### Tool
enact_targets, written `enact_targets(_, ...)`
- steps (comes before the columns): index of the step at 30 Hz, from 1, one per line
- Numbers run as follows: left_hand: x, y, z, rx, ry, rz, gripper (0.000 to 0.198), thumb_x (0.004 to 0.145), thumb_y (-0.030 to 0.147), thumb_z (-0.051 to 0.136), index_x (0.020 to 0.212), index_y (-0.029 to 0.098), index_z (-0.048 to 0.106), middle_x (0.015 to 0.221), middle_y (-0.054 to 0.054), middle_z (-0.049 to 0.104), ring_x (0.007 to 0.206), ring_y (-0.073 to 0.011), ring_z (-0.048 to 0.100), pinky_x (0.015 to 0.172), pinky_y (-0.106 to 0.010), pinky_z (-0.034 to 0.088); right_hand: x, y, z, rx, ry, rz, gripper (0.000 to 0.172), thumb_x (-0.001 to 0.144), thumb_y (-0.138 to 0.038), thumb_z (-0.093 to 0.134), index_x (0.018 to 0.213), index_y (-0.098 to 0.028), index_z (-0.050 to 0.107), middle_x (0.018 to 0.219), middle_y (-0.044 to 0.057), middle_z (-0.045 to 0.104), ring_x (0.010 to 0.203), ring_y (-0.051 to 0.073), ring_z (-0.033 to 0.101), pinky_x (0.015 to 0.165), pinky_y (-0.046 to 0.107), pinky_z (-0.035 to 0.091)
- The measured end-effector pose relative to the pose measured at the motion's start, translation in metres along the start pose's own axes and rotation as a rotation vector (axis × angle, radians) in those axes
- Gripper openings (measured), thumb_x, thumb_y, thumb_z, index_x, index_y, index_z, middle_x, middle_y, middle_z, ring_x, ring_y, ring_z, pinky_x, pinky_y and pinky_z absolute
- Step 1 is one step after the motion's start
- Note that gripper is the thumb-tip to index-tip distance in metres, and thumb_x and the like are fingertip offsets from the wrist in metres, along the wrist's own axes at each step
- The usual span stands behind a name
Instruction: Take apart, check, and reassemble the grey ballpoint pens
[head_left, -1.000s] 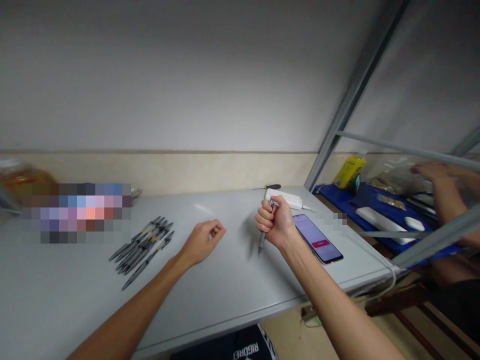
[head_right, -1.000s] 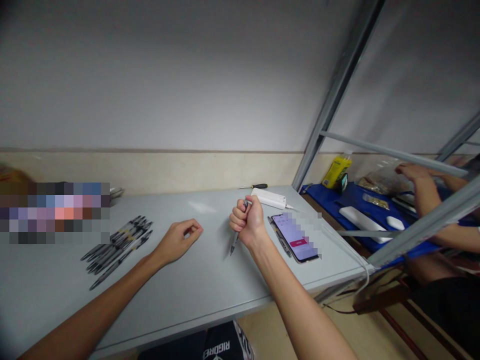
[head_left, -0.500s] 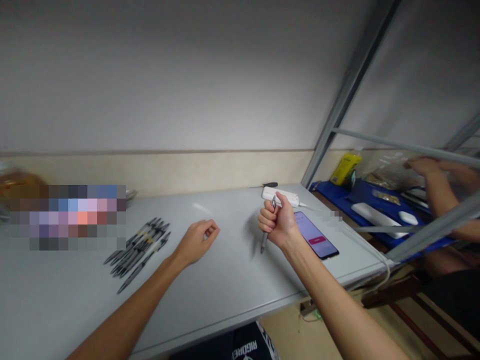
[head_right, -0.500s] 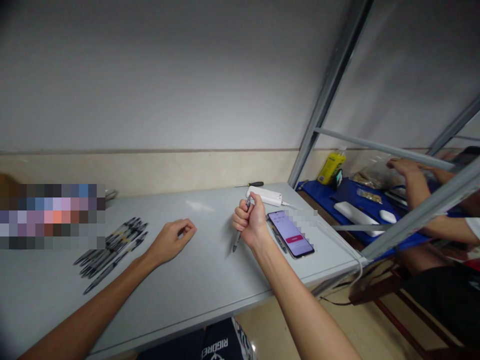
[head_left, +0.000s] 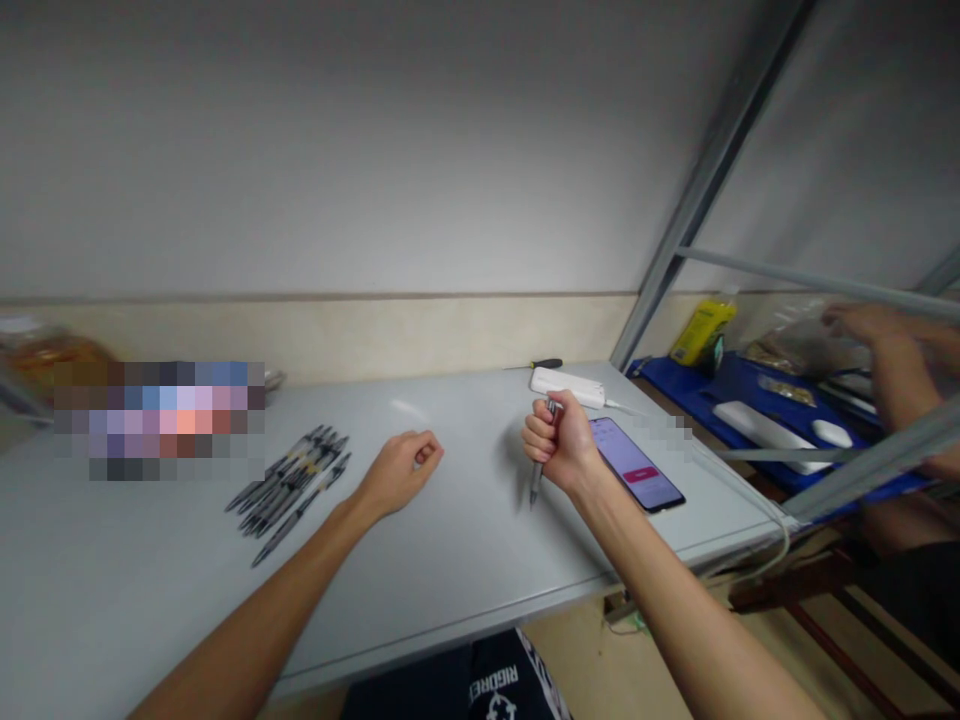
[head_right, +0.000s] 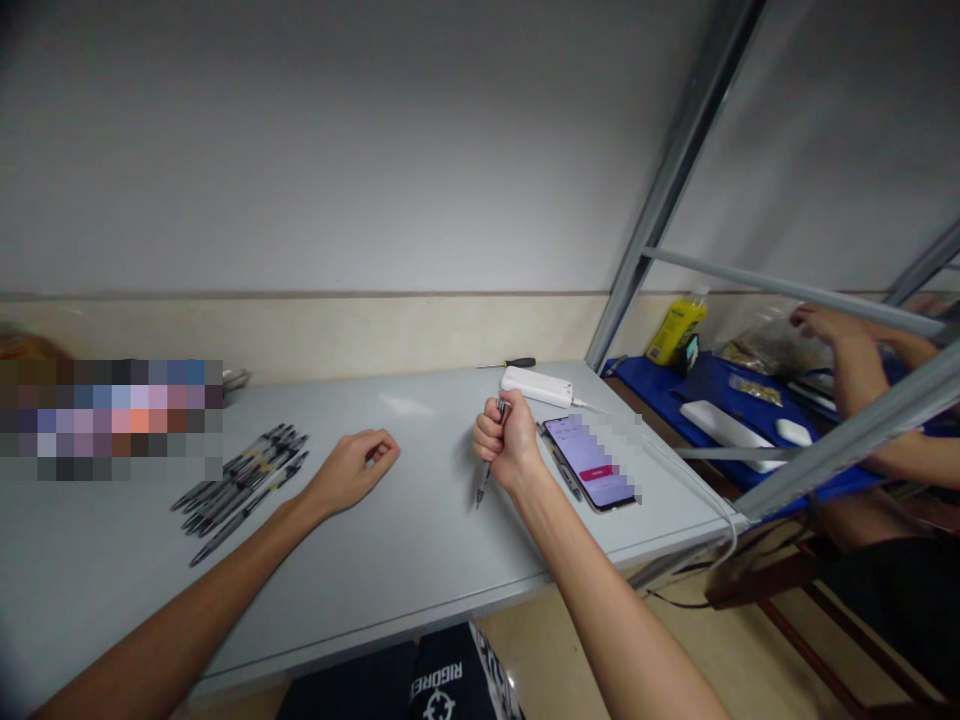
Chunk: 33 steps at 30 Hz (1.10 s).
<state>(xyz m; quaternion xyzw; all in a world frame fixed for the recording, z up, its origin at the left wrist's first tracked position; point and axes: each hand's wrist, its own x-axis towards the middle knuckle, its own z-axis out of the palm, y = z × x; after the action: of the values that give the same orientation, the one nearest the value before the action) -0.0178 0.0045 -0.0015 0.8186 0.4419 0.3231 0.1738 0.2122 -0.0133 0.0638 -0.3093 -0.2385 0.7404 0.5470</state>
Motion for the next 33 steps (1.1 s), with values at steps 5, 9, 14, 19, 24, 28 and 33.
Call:
enact_targets(5,0.0,0.0,0.0,0.026,-0.012,0.001,0.02,0.084,0.027,0.044,0.071,0.019,0.058,0.066,-0.002,0.059,0.066,-0.0149,0.054,0.066,-0.026,0.04,0.001,0.003,-0.002,-0.006,-0.003,0.013,0.042,0.082,-0.044,0.039,0.048,-0.02,0.031,0.039,-0.01,0.013,0.035,0.006,0.007,0.03,0.017,0.011)
enact_targets(9,0.0,-0.001,0.0,0.047,-0.002,0.002,0.02,0.084,0.027,0.045,0.072,0.018,0.059,0.068,-0.003,0.06,0.068,-0.0159,0.054,0.069,-0.027,0.041,0.001,0.002,0.0,-0.013,0.011,0.014,0.045,0.082,-0.05,0.039,0.049,-0.02,0.031,0.04,-0.01,0.014,0.036,0.006,0.007,0.03,0.016,0.011)
enact_targets(14,0.0,-0.002,0.0,0.05,-0.006,0.005,0.018,0.082,0.025,0.046,0.073,0.018,0.061,0.069,-0.003,0.061,0.07,-0.016,0.055,0.069,-0.027,0.041,0.0,0.003,0.004,-0.03,0.103,-0.012,0.036,0.082,-0.033,0.034,0.048,-0.02,0.029,0.039,-0.01,0.012,0.036,0.006,0.003,0.03,0.017,0.007)
enact_targets(19,0.0,-0.002,0.0,0.055,-0.006,0.005,0.018,0.082,0.023,0.046,0.073,0.018,0.06,0.069,-0.002,0.06,0.07,-0.0156,0.055,0.069,-0.027,0.041,0.0,0.005,0.003,-0.014,0.068,0.004,0.039,0.083,-0.042,0.037,0.05,-0.021,0.03,0.04,-0.01,0.013,0.038,0.006,0.004,0.03,0.016,0.008)
enact_targets(24,-0.001,0.0,-0.001,0.079,-0.008,0.003,0.018,0.083,0.022,0.045,0.073,0.018,0.059,0.069,-0.002,0.059,0.072,-0.0152,0.054,0.07,-0.027,0.041,0.0,0.007,0.004,-0.073,0.088,-0.021,0.034,0.082,-0.033,0.034,0.051,-0.021,0.028,0.04,-0.01,0.012,0.037,0.006,0.004,0.032,0.018,0.007)
enact_targets(28,0.0,-0.001,-0.002,0.147,0.004,0.019,0.017,0.084,0.021,0.044,0.074,0.018,0.058,0.071,-0.003,0.06,0.077,-0.0168,0.053,0.075,-0.029,0.041,0.001,0.011,0.005,-0.211,0.13,-0.057,0.032,0.079,-0.049,0.044,0.064,-0.021,0.04,0.042,-0.011,0.022,0.036,0.005,0.014,0.034,0.017,0.013)
enact_targets(33,0.0,-0.001,-0.005,0.349,-0.014,-0.032,0.016,0.085,0.022,0.043,0.084,0.018,0.058,0.086,-0.006,0.062,0.089,-0.0209,0.051,0.08,-0.034,0.04,0.008,0.022,-0.008,-0.645,0.238,-0.264,0.019,0.074,-0.037,0.049,0.086,-0.023,0.043,0.055,-0.008,0.045,0.043,0.009,0.037,0.042,0.019,0.029)
